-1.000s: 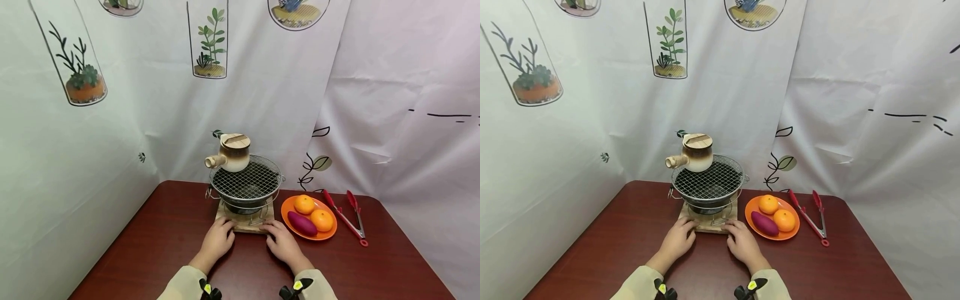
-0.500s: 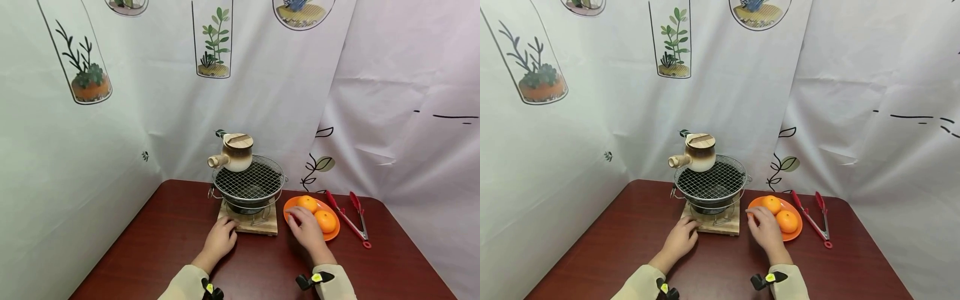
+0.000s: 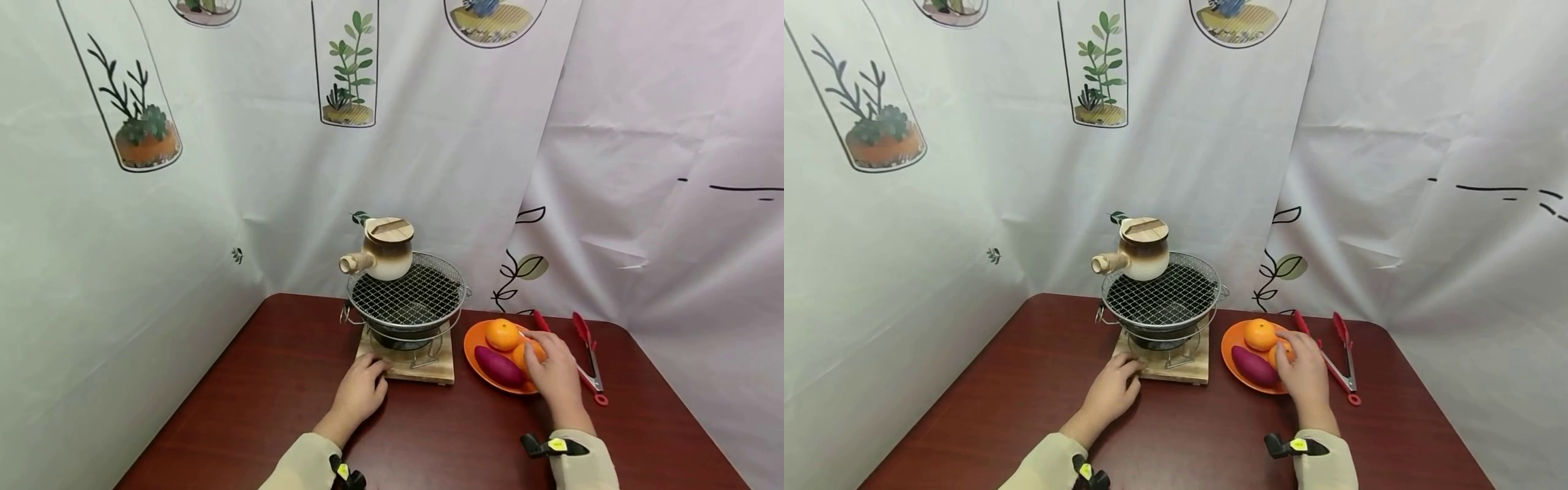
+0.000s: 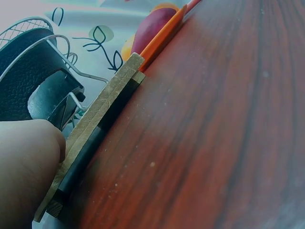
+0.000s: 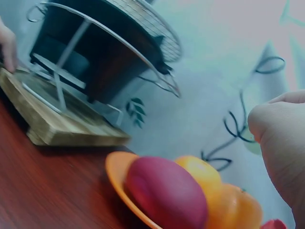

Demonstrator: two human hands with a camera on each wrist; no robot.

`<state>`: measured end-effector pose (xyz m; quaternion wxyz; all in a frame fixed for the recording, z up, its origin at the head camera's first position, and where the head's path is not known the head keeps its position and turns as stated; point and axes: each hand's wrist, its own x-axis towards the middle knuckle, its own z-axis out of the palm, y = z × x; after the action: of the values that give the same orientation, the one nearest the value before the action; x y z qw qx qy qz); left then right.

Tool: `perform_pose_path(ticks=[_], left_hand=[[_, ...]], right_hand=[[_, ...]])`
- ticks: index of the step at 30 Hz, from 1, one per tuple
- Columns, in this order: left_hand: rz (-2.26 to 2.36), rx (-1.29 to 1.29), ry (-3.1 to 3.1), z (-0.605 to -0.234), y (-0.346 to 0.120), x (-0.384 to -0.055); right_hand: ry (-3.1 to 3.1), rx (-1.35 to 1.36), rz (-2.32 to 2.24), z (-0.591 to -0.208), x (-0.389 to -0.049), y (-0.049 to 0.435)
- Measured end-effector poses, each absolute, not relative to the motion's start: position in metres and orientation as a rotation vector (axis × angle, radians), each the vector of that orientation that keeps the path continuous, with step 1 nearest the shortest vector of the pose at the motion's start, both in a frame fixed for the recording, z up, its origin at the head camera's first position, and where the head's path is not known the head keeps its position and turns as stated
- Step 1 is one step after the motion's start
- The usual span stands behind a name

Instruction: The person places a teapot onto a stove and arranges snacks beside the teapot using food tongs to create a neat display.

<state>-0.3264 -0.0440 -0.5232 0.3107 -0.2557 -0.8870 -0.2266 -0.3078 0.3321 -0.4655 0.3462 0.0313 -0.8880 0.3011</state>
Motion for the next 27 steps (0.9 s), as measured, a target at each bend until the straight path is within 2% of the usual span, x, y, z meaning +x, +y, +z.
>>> perform_pose_path(ticks=[12, 27], left_hand=[[-0.604, -0.660, -2.366, -0.524, -0.044, -0.326], [-0.621, -0.677, -2.354, -0.523, -0.044, -0.325]], right_hand=[[-2.289, -0.161, 0.812, -0.486, -0.304, 0.376], [-2.443, -0.603, 0.820, -0.519, -0.308, 0.423]])
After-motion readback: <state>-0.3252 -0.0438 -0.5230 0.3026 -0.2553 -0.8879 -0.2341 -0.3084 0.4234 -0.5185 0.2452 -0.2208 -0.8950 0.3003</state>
